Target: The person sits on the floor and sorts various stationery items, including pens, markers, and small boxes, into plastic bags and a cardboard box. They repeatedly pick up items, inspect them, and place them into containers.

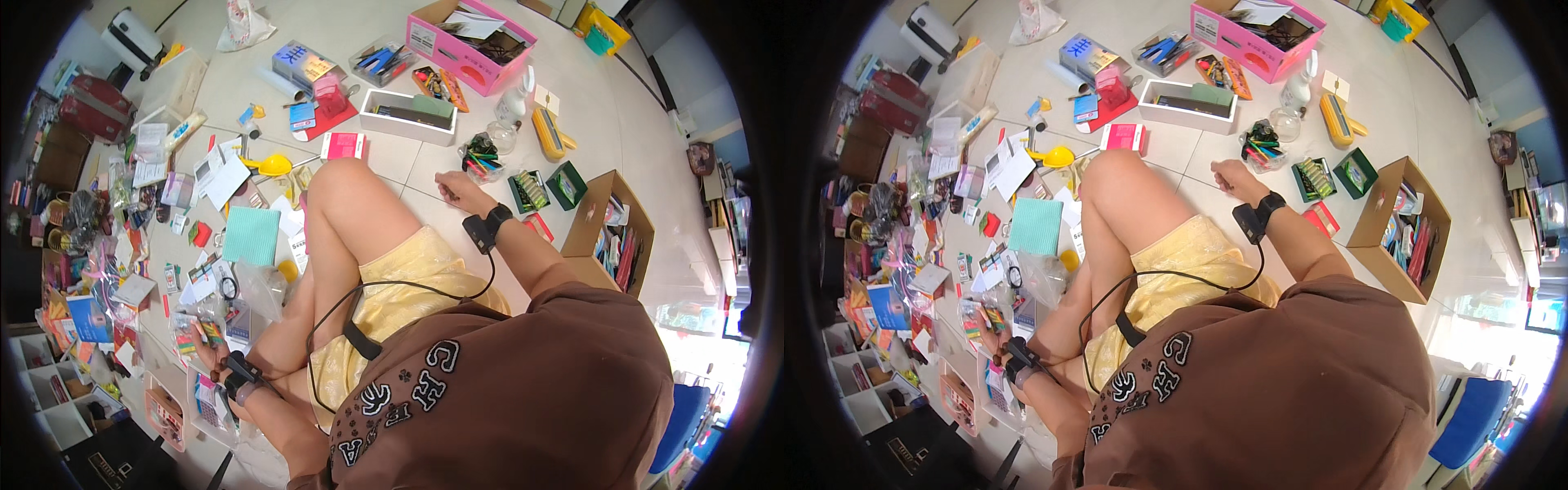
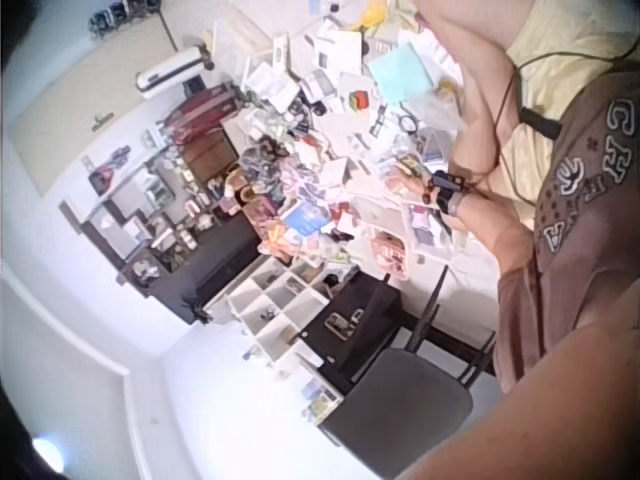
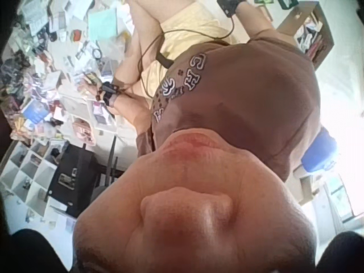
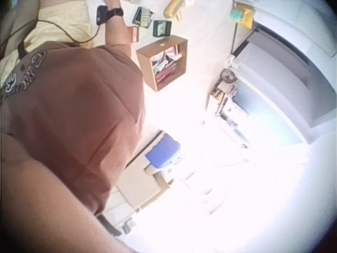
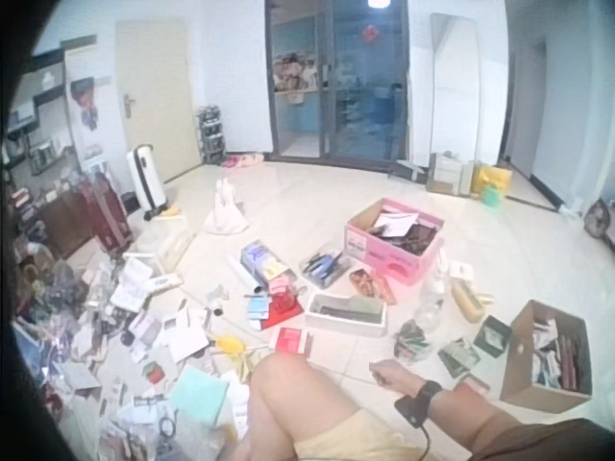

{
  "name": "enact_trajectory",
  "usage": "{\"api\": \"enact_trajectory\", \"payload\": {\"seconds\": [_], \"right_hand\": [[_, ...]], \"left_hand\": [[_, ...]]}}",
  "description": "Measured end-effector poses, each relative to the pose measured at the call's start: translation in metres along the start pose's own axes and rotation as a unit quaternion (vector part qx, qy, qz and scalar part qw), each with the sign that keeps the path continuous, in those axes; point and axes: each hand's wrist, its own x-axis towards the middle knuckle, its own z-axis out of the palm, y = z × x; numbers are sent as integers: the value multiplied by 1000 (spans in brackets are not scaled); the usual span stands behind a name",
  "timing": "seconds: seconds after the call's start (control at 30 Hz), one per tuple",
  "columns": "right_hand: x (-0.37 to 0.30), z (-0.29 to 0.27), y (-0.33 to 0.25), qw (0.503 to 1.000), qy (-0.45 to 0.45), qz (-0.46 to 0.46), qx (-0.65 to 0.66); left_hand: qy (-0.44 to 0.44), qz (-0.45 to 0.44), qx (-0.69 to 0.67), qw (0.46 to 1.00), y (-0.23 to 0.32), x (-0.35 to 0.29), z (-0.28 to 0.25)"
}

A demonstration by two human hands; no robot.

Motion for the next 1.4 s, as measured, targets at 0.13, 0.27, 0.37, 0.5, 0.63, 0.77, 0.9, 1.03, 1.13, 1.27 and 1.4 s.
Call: {"api": "enact_trajectory", "payload": {"seconds": [0.13,0.27,0.37,0.5,0.63,0.77,0.9,1.03,1.13,1.27,1.4], "right_hand": [[16,-21,38,898,139,-151,-389],[25,-40,59,741,147,-332,-565],[29,-43,64,743,130,-327,-570],[28,-36,68,805,113,-313,-491],[15,-38,68,752,138,-353,-539],[10,-49,63,683,137,-400,-596],[17,-53,63,649,146,-447,-598],[14,-53,75,631,166,-478,-588],[6,-50,80,632,178,-501,-564],[-3,-42,70,609,171,-529,-566],[-6,-22,38,675,159,-485,-533]], "left_hand": [[26,104,102,989,7,-13,-20],[-41,70,-117,990,21,-52,-18],[-100,31,-129,986,36,-94,-13],[-116,94,-157,976,58,-140,6],[-155,106,-146,971,79,-172,37],[-167,81,-184,965,95,-178,62],[-171,71,-154,971,100,-162,74],[-157,62,-143,975,88,-145,81],[-147,65,-155,975,73,-139,83],[-133,48,-183,973,61,-127,79],[-97,34,-196,975,57,-108,66]]}}
